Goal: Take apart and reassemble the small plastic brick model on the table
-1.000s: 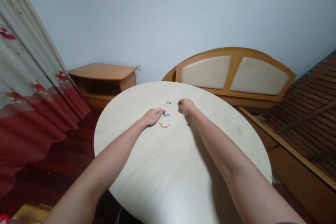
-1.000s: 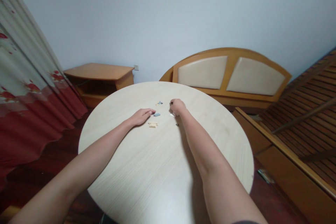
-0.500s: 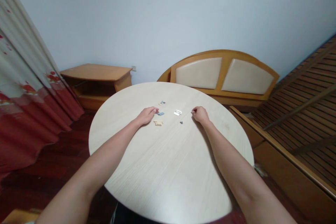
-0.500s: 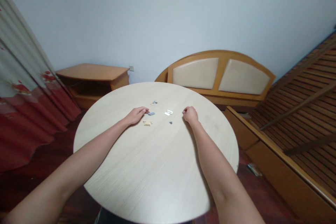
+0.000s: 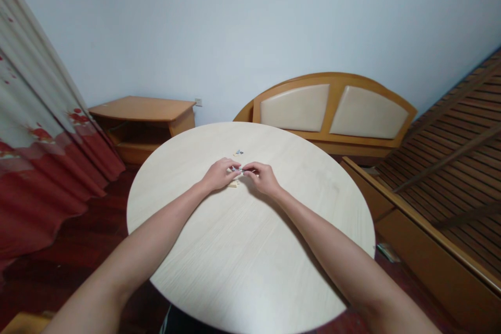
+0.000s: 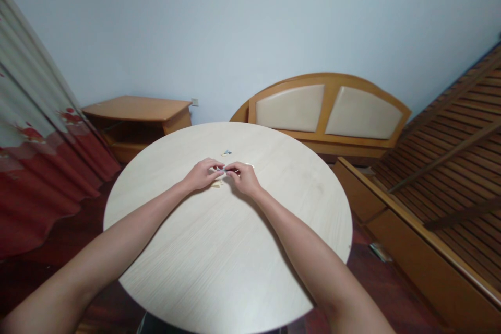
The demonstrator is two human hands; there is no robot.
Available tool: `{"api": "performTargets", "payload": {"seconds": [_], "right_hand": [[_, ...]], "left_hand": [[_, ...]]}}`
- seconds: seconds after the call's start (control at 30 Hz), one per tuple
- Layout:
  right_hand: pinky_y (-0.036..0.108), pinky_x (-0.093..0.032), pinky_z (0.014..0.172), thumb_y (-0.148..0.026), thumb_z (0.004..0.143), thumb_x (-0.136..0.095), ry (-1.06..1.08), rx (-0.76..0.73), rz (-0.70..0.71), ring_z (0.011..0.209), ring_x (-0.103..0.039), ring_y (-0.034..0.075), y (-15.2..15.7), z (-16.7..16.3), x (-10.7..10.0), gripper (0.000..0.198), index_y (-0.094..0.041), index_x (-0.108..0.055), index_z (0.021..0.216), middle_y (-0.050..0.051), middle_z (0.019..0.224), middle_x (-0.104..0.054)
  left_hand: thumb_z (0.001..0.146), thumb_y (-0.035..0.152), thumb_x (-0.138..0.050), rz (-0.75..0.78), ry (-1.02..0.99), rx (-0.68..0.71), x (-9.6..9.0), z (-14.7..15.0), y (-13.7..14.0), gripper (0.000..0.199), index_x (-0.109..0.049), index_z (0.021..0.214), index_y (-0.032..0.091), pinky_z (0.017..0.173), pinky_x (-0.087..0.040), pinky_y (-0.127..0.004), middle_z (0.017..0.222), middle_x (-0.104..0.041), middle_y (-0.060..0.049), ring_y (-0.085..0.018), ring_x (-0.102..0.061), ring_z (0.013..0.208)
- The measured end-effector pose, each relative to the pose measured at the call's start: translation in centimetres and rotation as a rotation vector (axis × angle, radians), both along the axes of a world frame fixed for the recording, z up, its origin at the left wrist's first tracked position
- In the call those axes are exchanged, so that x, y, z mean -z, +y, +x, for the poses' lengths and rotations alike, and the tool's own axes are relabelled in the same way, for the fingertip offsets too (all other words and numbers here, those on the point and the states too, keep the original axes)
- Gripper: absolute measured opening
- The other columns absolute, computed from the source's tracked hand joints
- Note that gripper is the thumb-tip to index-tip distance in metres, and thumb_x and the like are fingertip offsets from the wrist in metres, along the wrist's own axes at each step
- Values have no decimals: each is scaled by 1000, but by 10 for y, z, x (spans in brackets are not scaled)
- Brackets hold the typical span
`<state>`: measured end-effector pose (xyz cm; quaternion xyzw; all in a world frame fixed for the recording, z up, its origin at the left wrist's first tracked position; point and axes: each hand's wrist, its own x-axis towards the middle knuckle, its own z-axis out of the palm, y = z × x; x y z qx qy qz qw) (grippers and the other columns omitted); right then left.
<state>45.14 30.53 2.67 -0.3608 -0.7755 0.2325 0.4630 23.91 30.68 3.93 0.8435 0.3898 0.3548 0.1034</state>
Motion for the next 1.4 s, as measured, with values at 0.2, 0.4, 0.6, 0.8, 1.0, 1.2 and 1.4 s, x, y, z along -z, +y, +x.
{"api": "performTargets", "payload": {"seconds": [0.2,0.4,0.6,0.8,1.0,1.2,1.4], "right_hand": [[32,-58,77,-29,85,-69,129,-1,-67,82,-71,19,0,-7,6,17,-19,-76,96,8,96,-78],[34,-58,81,-31,90,-65,68,7,-25,89,-72,20,-1,-3,6,20,-20,-78,102,10,103,-78],[33,-57,80,-27,89,-65,-6,2,-2,86,-72,20,-2,1,4,19,-20,-77,102,9,103,-78],[30,-54,73,-30,88,-67,-66,61,60,75,-66,17,-1,4,3,15,-19,-74,97,6,88,-75],[29,-51,74,-32,89,-68,-117,62,107,74,-64,16,-2,5,1,15,-19,-72,94,6,86,-74],[29,-50,74,-34,91,-68,-153,57,128,76,-64,17,-2,6,1,16,-19,-72,94,6,85,-73],[30,-50,76,-31,92,-65,-170,47,153,78,-65,18,-4,6,0,14,-21,-72,98,6,88,-73]], "left_hand": [[96,29,-58,5,33,7,-1,4,-2,21,-76,94,19,86,-50,-34,92,-75,-7,-20,-67,88],[95,29,-56,-24,-2,26,-3,6,-4,21,-73,92,18,82,-50,-31,91,-74,-6,-19,-66,85],[95,29,-54,-61,-9,19,-3,6,-5,22,-72,93,17,81,-51,-32,91,-74,-6,-19,-66,84],[94,30,-60,-39,10,41,-5,5,-6,19,-73,99,18,87,-52,-33,98,-74,-7,-20,-67,91],[95,30,-62,15,35,47,-6,5,-7,18,-73,102,18,88,-51,-35,101,-74,-8,-20,-67,93],[94,28,-63,24,35,32,-4,5,-6,16,-73,103,19,91,-51,-35,103,-74,-7,-21,-67,97],[94,28,-62,13,40,19,-2,4,-4,17,-73,103,19,90,-51,-34,102,-74,-7,-20,-67,95]]}}
